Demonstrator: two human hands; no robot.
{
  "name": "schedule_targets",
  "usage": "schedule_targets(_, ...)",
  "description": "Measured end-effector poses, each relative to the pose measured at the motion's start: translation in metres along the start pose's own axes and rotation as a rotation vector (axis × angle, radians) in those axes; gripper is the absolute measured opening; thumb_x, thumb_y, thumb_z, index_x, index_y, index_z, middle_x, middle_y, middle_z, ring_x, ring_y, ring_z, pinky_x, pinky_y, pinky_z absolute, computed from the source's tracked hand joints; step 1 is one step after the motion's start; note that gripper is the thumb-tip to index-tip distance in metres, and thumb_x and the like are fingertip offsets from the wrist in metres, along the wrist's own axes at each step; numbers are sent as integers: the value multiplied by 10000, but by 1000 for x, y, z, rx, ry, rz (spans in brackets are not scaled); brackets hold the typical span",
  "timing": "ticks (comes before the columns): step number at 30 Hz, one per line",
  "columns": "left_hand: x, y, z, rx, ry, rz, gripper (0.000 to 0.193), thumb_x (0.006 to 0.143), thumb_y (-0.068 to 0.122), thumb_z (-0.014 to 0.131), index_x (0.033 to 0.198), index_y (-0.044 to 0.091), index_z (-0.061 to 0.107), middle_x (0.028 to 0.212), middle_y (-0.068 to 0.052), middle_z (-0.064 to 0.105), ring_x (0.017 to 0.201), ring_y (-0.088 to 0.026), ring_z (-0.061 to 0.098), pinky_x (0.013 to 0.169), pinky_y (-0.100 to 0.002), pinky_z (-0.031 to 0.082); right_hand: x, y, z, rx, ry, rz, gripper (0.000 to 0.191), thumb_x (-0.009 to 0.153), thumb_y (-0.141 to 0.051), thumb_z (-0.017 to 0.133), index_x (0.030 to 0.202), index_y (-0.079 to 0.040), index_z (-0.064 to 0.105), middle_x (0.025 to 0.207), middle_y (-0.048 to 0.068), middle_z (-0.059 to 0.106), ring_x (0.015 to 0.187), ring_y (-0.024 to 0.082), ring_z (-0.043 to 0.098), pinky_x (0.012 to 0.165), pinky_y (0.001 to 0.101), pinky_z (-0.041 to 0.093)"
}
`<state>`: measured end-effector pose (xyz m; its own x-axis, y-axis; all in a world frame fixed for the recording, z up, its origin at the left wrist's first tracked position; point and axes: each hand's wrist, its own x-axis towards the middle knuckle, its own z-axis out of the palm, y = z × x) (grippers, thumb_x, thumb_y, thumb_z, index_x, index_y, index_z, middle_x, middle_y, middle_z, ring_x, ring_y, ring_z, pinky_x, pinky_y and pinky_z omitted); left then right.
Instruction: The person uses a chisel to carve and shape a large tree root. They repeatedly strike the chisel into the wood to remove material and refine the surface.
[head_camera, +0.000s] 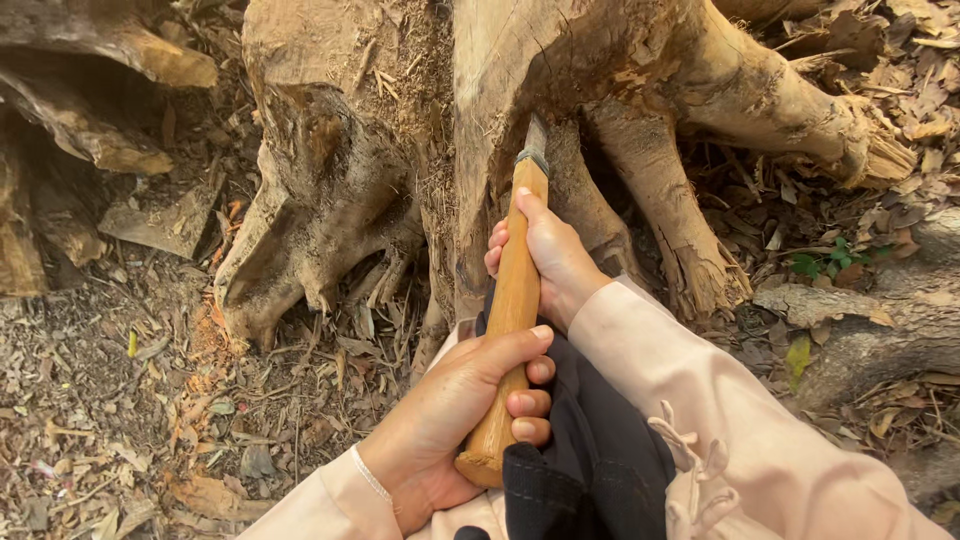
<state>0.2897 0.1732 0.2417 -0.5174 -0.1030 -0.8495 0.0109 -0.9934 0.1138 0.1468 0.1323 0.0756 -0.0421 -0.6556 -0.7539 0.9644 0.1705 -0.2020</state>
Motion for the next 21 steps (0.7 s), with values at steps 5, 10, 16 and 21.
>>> schedule_targets(5, -3, 3, 4, 3, 42, -9, 233, 949, 198, 690, 996, 81, 494, 777, -8, 523, 512, -41, 446, 408, -198, 412, -3, 0, 4, -5, 1, 0, 368, 1015, -402, 583, 954, -51, 493, 771, 46, 508, 633, 124, 511, 541, 281, 497)
schedule_targets(10, -3, 4, 6, -14, 12, -23, 220, 946, 208, 683, 994, 93, 503, 783, -4, 521, 510, -40, 447, 407, -196, 413, -4, -2, 4, -25, 29, 14, 381, 1016, -409, 575, 948, -42, 498, 764, 50, 511, 627, 129, 506, 542, 278, 499)
schedule_targets(16, 8, -7, 6, 12, 3, 0, 210, 938, 206, 680, 972, 98, 503, 787, -11, 519, 518, -62, 458, 417, -219, 412, 4, -12, -4, -44, -39, 65, 375, 1011, -421, 578, 939, -64, 490, 741, 33, 506, 607, 123, 501, 530, 270, 502)
schedule_targets(21, 21, -19, 7, -74, -65, 57, 202, 950, 201, 674, 984, 83, 513, 778, -5, 520, 535, -57, 469, 437, -218, 425, 11, -31, -11, -77, -36, 44, 213, 999, -308, 627, 1039, -123, 530, 792, 36, 569, 658, 117, 567, 560, 266, 518)
